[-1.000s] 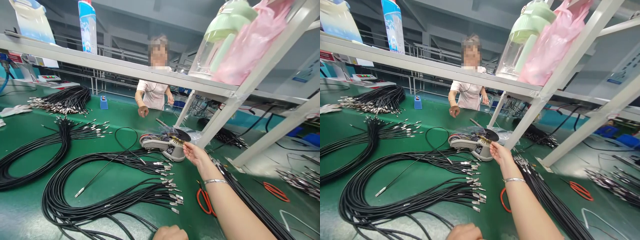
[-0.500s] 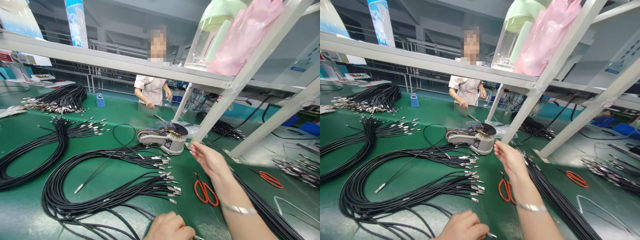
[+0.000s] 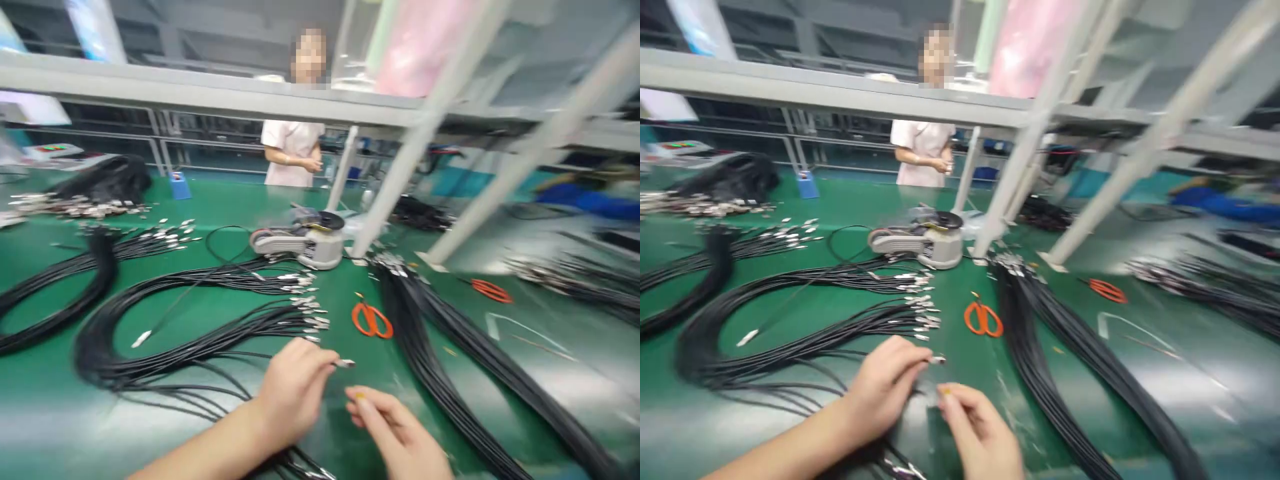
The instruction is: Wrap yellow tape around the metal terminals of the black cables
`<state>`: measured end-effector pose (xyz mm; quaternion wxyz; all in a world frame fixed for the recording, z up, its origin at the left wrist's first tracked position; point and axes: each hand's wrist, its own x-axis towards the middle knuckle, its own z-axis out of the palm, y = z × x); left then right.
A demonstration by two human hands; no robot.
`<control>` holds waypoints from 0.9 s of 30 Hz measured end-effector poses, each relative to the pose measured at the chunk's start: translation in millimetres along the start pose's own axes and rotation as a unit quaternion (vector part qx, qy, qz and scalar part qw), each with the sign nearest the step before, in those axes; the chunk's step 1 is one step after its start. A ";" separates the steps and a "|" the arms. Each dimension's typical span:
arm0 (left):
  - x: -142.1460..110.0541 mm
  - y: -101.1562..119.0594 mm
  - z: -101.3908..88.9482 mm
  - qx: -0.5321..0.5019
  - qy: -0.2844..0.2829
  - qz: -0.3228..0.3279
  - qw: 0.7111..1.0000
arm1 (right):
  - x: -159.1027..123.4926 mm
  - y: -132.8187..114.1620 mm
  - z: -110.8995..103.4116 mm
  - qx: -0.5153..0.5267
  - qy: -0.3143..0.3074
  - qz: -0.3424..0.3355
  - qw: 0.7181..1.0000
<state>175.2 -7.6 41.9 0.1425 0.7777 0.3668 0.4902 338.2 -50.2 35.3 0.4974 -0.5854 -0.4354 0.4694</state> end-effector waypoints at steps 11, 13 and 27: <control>-9.5 0.1 -2.8 -0.015 -0.023 0.001 1.000 | -14.4 -20.5 33.4 0.087 0.032 -0.041 0.995; -10.0 0.5 -3.8 -0.006 -0.028 0.009 1.000 | -12.5 -21.7 36.3 0.087 0.028 -0.034 0.995; -8.6 1.6 -8.1 0.012 -0.042 0.034 0.998 | -5.6 -30.0 40.9 0.104 0.035 0.001 0.994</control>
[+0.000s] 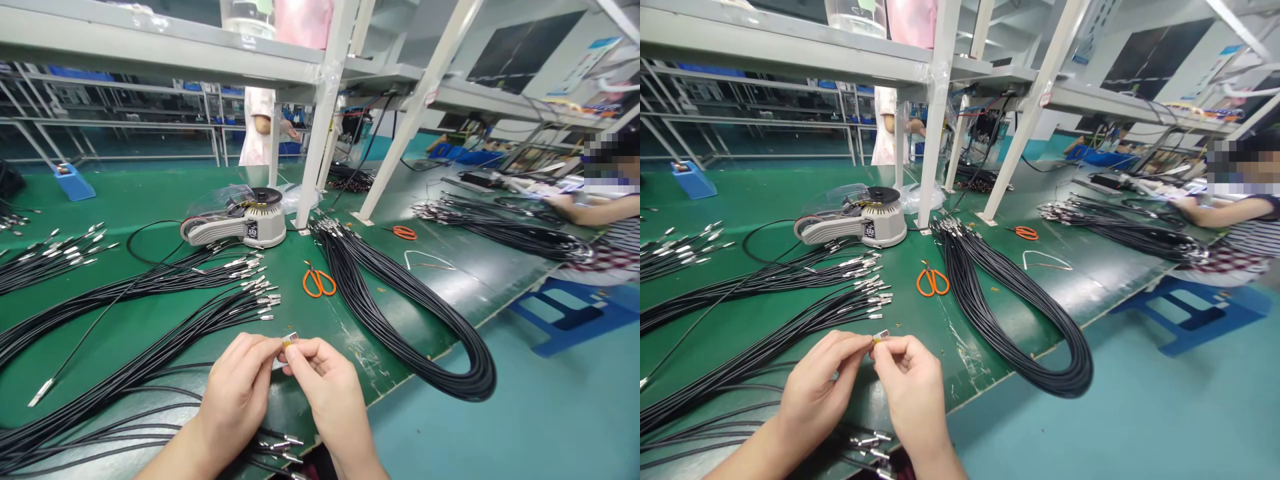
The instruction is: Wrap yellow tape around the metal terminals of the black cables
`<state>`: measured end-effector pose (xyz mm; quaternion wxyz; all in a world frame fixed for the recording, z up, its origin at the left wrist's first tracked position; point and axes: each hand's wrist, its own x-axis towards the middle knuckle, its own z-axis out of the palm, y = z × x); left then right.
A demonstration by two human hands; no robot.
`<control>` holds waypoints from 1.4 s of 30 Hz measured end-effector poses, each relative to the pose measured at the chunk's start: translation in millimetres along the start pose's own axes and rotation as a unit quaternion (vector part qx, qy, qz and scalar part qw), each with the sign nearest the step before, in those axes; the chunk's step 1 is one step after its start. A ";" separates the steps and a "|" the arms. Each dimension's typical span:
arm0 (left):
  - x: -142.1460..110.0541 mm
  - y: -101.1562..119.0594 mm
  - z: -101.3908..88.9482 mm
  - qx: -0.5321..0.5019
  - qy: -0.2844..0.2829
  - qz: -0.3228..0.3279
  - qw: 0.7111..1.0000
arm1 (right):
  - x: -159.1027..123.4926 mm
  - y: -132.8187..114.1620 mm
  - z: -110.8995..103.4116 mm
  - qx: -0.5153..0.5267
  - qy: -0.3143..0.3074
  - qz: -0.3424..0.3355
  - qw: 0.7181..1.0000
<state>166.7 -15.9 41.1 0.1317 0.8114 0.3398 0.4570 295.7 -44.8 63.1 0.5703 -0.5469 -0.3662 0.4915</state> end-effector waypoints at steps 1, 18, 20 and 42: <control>0.0 -0.1 -0.3 -0.001 -0.003 0.000 1.000 | 0.2 0.2 0.0 -0.001 -0.001 0.000 1.000; -1.2 -0.8 -1.6 0.012 0.014 0.031 0.999 | 2.2 -3.6 1.9 -0.023 0.004 -0.006 1.000; -0.9 -0.9 -1.5 0.010 0.014 0.034 0.999 | 2.0 -4.4 1.4 -0.026 0.003 -0.007 1.000; 5.9 -2.1 -5.4 0.030 -0.005 -0.036 0.999 | -2.6 -1.3 4.1 0.031 -0.004 0.002 0.999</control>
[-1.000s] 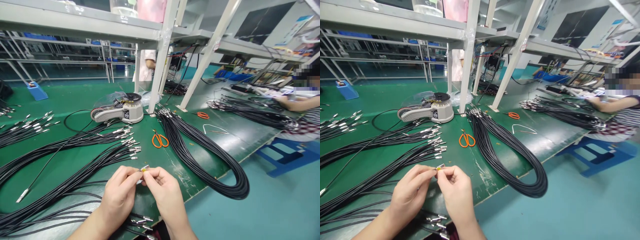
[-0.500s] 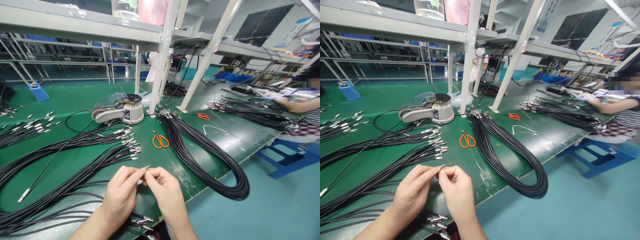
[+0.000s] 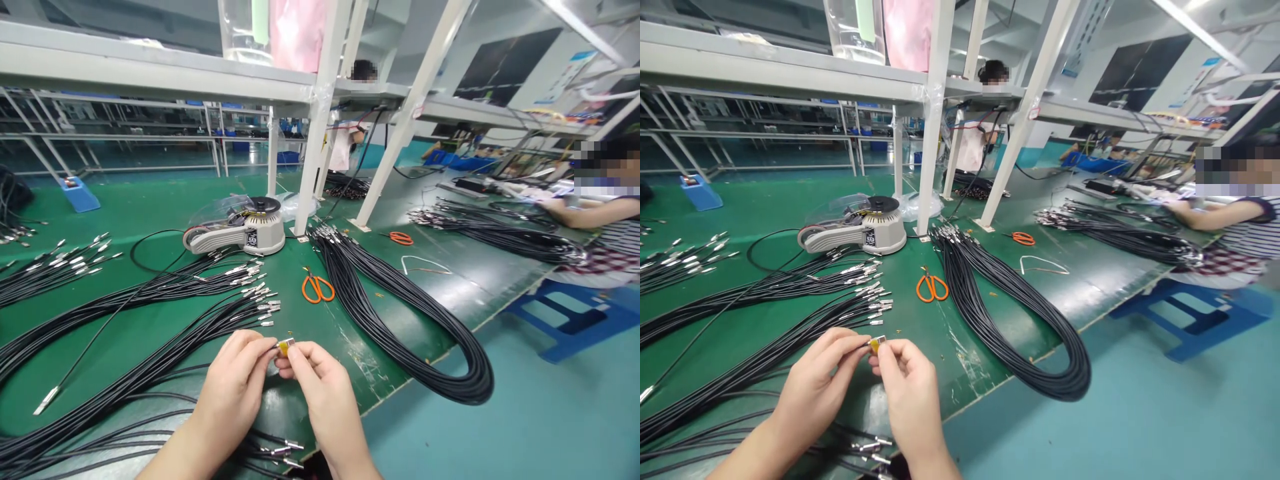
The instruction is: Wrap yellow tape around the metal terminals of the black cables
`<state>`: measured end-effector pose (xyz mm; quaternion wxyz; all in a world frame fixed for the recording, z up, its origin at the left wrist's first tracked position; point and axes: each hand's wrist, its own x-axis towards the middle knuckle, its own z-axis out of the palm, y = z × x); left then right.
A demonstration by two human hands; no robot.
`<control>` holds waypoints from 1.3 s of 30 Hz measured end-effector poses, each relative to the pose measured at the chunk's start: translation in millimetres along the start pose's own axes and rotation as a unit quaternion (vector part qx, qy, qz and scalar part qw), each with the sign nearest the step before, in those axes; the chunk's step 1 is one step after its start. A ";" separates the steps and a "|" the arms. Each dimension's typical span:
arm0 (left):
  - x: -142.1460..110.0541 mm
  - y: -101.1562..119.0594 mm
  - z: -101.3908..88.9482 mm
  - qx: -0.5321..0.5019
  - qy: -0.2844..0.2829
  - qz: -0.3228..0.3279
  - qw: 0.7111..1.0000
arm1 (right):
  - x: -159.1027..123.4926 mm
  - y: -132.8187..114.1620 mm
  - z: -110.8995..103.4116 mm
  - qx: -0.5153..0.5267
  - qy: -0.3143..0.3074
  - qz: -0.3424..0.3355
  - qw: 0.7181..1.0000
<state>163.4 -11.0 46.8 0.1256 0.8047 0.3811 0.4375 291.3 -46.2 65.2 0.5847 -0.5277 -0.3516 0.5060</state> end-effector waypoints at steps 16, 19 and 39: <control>0.9 6.7 0.4 0.017 0.048 -0.011 0.999 | -0.3 6.1 3.0 -0.021 0.003 -0.011 1.000; 0.5 7.3 -0.8 -0.018 0.035 -0.038 0.999 | -1.1 6.6 3.5 -0.039 0.004 -0.027 0.999; 14.2 12.6 -8.3 -0.338 -0.099 -0.422 0.835 | 3.8 16.1 2.2 -0.048 0.001 -0.042 0.998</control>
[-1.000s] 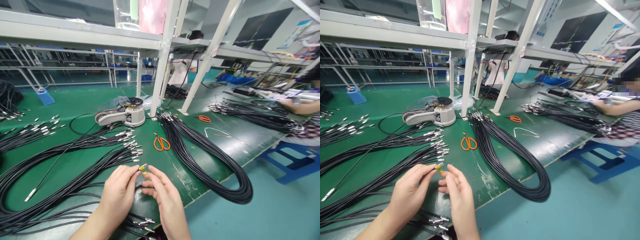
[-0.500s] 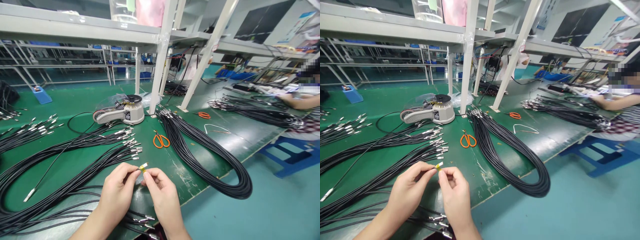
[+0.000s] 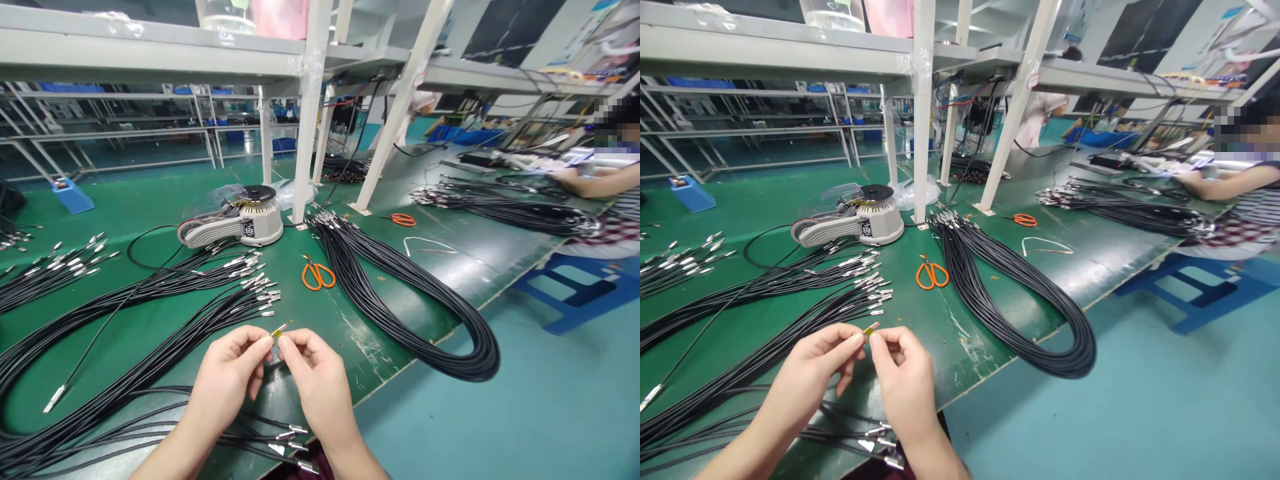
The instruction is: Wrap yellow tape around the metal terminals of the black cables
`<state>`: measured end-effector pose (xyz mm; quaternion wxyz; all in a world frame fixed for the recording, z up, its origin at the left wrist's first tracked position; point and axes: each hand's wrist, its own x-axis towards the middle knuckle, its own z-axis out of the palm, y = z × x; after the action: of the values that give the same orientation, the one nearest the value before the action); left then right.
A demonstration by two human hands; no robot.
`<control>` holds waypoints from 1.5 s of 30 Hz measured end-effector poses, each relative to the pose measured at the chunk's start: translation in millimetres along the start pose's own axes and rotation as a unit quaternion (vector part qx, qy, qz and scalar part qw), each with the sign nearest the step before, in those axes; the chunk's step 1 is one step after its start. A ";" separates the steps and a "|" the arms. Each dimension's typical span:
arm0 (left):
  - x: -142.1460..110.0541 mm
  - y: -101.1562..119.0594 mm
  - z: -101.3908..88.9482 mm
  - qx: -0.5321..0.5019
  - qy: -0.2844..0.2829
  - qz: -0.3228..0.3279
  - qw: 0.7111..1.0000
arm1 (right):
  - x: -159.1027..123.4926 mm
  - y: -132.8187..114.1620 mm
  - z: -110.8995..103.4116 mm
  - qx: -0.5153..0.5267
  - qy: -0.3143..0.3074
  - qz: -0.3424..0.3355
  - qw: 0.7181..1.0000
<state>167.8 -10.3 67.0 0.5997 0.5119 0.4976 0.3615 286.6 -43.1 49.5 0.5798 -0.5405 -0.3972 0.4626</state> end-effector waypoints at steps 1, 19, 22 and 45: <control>0.4 0.6 -0.3 -0.011 -0.006 -0.002 1.000 | 0.4 -0.2 0.2 0.000 0.001 -0.001 1.000; 0.7 2.5 -0.5 -0.161 -0.055 -0.038 0.985 | 2.2 -0.3 2.1 0.005 -0.012 -0.018 1.000; 1.2 2.5 -1.8 -0.179 -0.067 -0.052 0.980 | 2.3 0.2 2.1 0.003 -0.014 -0.023 1.000; 7.7 1.6 -22.8 -0.176 -0.340 -0.158 0.910 | 17.5 9.0 -23.1 0.002 -0.192 -0.214 0.958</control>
<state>147.7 3.1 67.2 0.8621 0.4052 0.2661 0.1476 312.3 -32.3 37.5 0.5792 -0.3425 -0.6063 0.4238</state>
